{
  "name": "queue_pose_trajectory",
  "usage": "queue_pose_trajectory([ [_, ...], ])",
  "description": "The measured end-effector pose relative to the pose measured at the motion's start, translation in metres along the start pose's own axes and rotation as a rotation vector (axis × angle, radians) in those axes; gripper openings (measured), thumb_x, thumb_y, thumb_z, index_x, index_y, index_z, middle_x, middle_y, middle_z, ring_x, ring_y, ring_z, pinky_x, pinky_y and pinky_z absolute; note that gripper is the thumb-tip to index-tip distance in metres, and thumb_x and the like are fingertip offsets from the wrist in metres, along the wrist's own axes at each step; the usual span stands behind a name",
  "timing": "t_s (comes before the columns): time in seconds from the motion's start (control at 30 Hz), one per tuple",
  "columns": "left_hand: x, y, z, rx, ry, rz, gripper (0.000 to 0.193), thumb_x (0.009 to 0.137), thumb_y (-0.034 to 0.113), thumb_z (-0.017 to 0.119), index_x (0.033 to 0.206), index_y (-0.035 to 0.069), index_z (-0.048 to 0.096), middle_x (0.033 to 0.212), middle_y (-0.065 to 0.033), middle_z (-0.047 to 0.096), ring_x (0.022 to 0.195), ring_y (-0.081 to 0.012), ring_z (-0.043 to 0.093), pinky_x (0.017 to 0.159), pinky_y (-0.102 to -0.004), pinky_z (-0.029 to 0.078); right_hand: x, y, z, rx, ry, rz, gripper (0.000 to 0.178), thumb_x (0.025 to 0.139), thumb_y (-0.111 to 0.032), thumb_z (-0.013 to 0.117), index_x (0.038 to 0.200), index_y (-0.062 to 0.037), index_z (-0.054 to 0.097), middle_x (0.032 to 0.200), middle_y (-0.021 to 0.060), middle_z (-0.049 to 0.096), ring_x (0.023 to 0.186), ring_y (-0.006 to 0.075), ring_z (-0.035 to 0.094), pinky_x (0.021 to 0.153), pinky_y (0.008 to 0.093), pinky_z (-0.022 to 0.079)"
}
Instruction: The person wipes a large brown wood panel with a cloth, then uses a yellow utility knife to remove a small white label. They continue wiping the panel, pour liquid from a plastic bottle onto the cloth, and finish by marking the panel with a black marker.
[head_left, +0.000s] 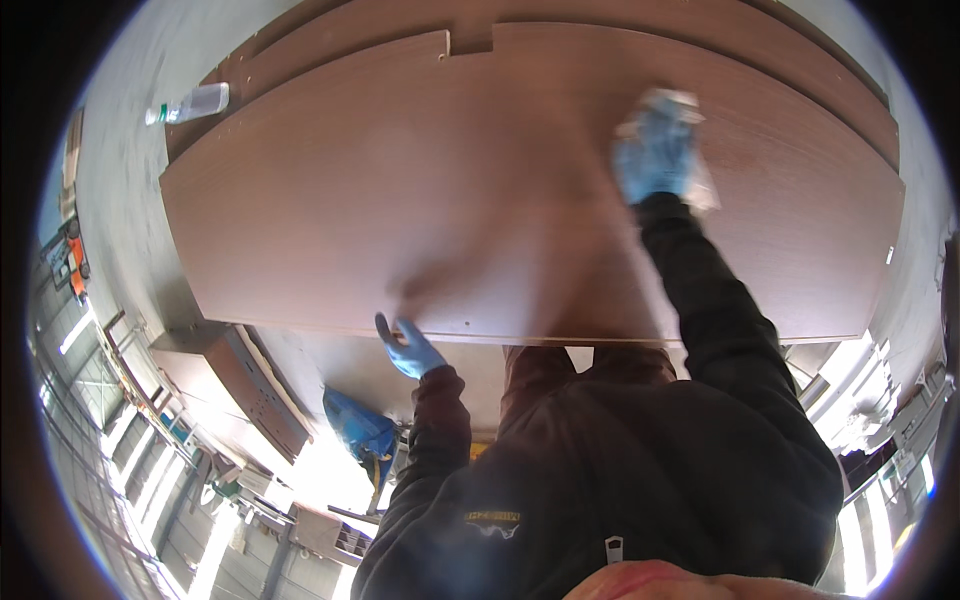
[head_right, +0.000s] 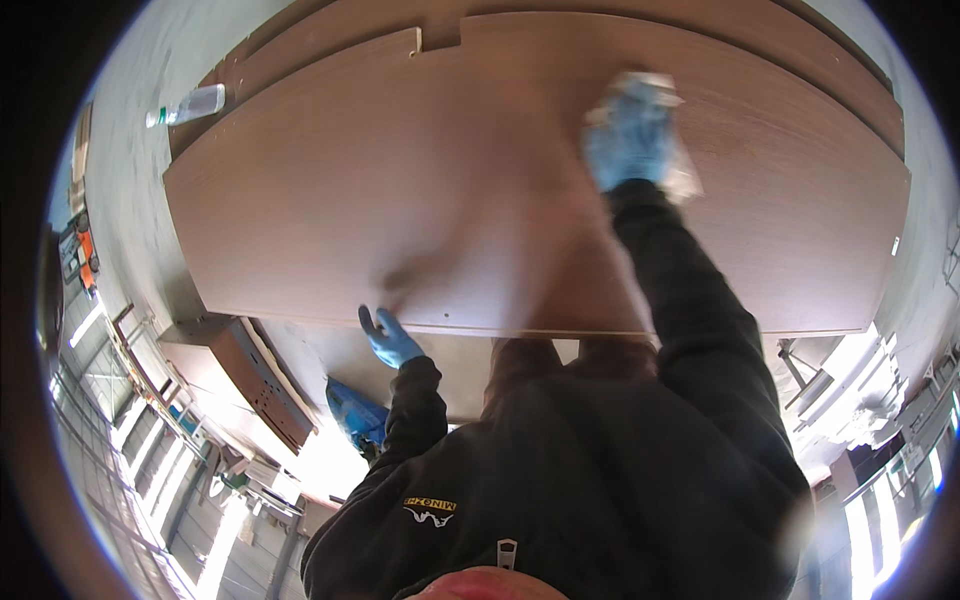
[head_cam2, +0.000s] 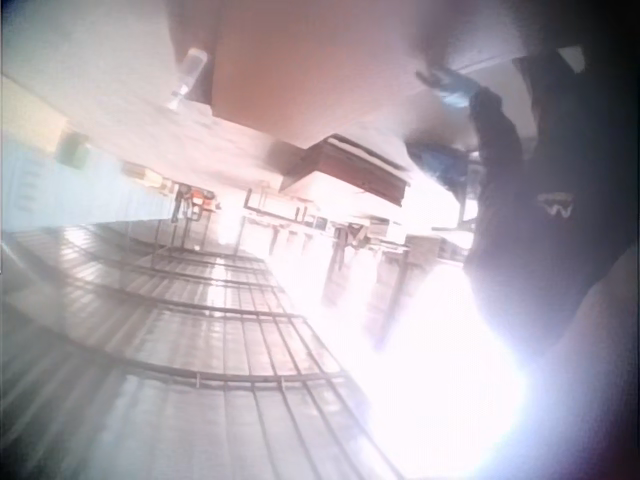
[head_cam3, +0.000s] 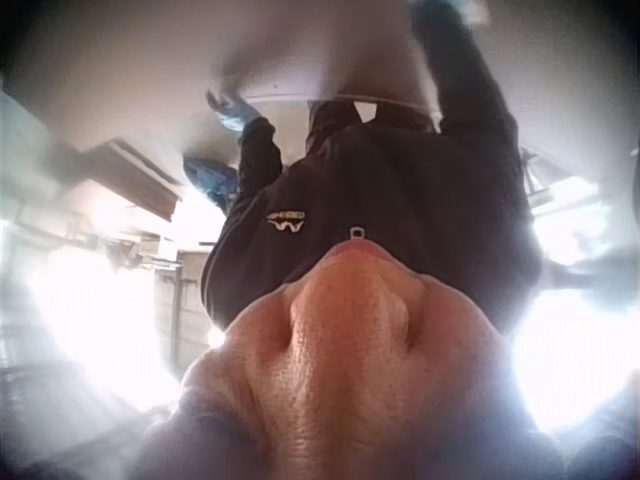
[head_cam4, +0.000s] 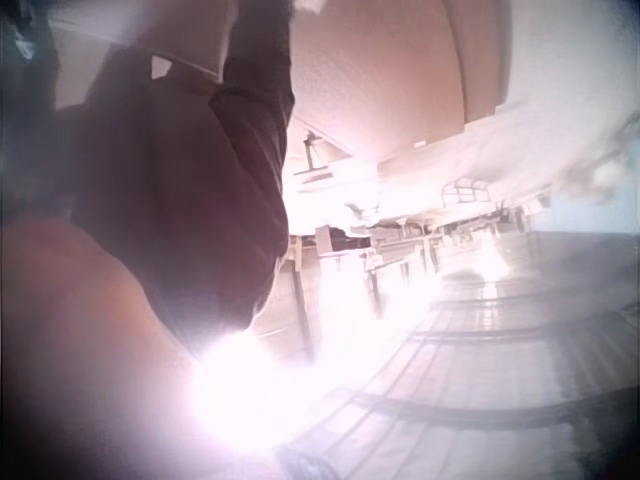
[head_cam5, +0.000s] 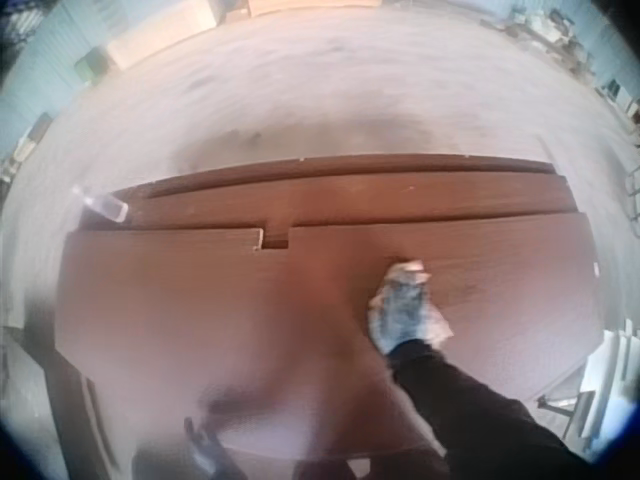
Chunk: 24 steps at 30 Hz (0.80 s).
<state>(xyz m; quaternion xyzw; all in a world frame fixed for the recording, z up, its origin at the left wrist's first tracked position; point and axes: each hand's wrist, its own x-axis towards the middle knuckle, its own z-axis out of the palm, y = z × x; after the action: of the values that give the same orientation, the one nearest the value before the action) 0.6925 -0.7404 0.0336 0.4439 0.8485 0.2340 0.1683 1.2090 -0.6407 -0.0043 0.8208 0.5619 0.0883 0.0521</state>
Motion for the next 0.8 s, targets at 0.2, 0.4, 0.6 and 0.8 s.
queue_pose_trajectory([
  [0.2, 0.047, 0.107, 0.032, 0.180, 0.033, 0.641, 0.070, 0.096, 0.031, 0.078, 0.155, -0.001, 0.055, 0.158, -0.0303, 0.054, 0.148, -0.0487, 0.050, 0.121, -0.0571, 0.042, -0.096, -0.196, -0.072, 0.462, 0.130, -0.856, 0.049, 0.099, -0.028, 0.059, 0.142, -0.0047, 0.060, 0.147, 0.0144, 0.058, 0.141, 0.0359, 0.052, 0.118, 0.0578, 0.043],
  [0.4, 0.125, 0.171, 0.087, 0.288, -0.135, 0.994, 0.083, 0.087, 0.044, 0.083, 0.156, 0.009, 0.055, 0.159, -0.0262, 0.054, 0.148, -0.0484, 0.048, 0.121, -0.0584, 0.039, -0.180, -0.044, -0.027, 0.440, -0.422, -0.259, 0.069, 0.097, -0.024, 0.062, 0.158, 0.0023, 0.043, 0.158, 0.0226, 0.050, 0.147, 0.0394, 0.048, 0.118, 0.0558, 0.043],
  [0.6, 0.163, 0.162, 0.144, 0.559, -0.207, 1.170, 0.099, 0.092, 0.066, 0.068, 0.169, 0.013, 0.036, 0.173, -0.0276, 0.031, 0.157, -0.0542, 0.029, 0.124, -0.0714, 0.023, -0.190, 0.009, -0.056, -0.105, -0.109, 0.466, 0.064, 0.105, -0.027, 0.052, 0.158, 0.0064, 0.045, 0.161, 0.0280, 0.049, 0.150, 0.0463, 0.044, 0.124, 0.0601, 0.033],
  [0.8, 0.191, 0.138, 0.164, 0.531, -0.212, 1.226, 0.105, 0.097, 0.080, 0.049, 0.175, 0.017, 0.019, 0.178, -0.0258, 0.019, 0.162, -0.0556, 0.016, 0.127, -0.0721, 0.017, -0.240, -0.299, -0.107, 0.449, 0.011, -0.585, 0.043, 0.099, -0.027, 0.060, 0.137, -0.0063, 0.066, 0.153, 0.0143, 0.055, 0.148, 0.0411, 0.046, 0.126, 0.0562, 0.037],
])
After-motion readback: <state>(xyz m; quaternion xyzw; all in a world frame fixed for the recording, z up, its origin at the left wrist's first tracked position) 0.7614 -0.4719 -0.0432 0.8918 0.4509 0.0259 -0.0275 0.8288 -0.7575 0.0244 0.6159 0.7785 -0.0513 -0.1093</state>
